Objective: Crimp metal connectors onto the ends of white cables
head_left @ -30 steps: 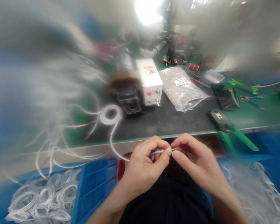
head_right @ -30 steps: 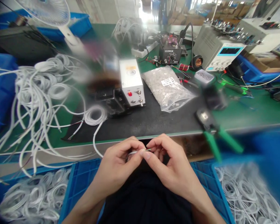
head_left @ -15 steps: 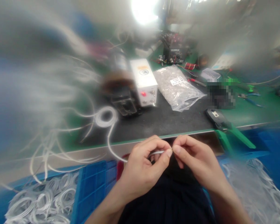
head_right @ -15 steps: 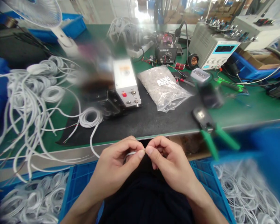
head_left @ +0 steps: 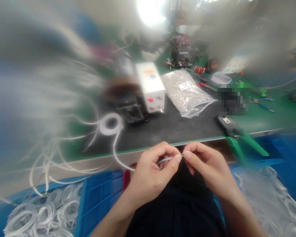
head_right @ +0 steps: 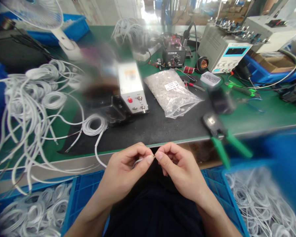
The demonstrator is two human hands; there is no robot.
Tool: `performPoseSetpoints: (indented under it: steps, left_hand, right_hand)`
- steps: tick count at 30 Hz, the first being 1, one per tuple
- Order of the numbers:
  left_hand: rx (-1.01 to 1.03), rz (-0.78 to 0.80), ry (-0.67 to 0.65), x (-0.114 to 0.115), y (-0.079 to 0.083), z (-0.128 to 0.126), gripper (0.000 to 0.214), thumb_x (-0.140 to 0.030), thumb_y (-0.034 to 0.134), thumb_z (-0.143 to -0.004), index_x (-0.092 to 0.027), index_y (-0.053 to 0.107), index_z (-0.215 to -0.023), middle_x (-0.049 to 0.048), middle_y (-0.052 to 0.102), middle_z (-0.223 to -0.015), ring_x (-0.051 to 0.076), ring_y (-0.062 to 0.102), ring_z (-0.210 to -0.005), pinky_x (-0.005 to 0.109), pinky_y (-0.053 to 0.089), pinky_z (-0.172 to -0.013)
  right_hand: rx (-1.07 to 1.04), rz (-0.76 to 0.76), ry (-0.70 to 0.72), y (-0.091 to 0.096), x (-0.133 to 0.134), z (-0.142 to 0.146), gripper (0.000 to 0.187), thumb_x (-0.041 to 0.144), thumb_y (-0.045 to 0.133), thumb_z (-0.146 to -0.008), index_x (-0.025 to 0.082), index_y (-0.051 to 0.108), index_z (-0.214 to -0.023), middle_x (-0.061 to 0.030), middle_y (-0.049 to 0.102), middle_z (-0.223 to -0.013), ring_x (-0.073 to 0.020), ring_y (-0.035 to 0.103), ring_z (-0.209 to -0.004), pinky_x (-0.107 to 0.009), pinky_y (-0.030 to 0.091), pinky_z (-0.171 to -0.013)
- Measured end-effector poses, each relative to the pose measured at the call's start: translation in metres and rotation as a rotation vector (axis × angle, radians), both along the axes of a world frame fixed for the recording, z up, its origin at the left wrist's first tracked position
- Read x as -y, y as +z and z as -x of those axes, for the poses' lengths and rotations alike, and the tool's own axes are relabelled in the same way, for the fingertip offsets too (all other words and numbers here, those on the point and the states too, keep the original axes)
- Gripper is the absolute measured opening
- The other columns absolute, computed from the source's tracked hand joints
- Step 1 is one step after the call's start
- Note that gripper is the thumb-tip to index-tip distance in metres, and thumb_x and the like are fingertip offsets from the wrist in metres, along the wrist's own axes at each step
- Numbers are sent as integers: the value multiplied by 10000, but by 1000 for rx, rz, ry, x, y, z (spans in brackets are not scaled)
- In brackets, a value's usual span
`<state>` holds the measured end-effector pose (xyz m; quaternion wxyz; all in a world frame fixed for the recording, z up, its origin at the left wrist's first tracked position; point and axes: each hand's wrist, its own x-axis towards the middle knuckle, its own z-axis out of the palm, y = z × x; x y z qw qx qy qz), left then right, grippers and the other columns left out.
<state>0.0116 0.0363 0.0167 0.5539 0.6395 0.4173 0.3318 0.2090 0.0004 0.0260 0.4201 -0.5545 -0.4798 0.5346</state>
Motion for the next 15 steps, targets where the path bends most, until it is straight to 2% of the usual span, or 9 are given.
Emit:
performPoseSetpoints:
  steps: [3,10,15]
  left_hand:
    - [22,31,0,-1,0,-1,158,-284,673,-1061,-209,723,-931,-29,637,-837,114,576,-751,217,433,-677]
    - [-46,3,4,-3,1,-6,141,-256,666,-1047,-209,727,-928,-24,629,-832,119,562,-735,223,427,-660]
    - [-51,-11,-25,-7,3,-11,140,-251,663,-1045,-215,738,-933,-27,642,-824,117,573,-735,216,420,-636]
  right_hand:
    - [-25,18,3,-1,0,0,276,431,706,-1065,218,694,-891,56,576,-658,-114,535,-587,-238,424,-578]
    - [229,-169,-69,2,3,2,231,323,668,-1079,221,700,-874,47,592,-700,-126,530,-652,-254,414,-632]
    - [225,-118,-44,5,4,-8,218,338,674,-1078,222,716,-899,49,625,-704,-125,549,-642,-252,412,-607]
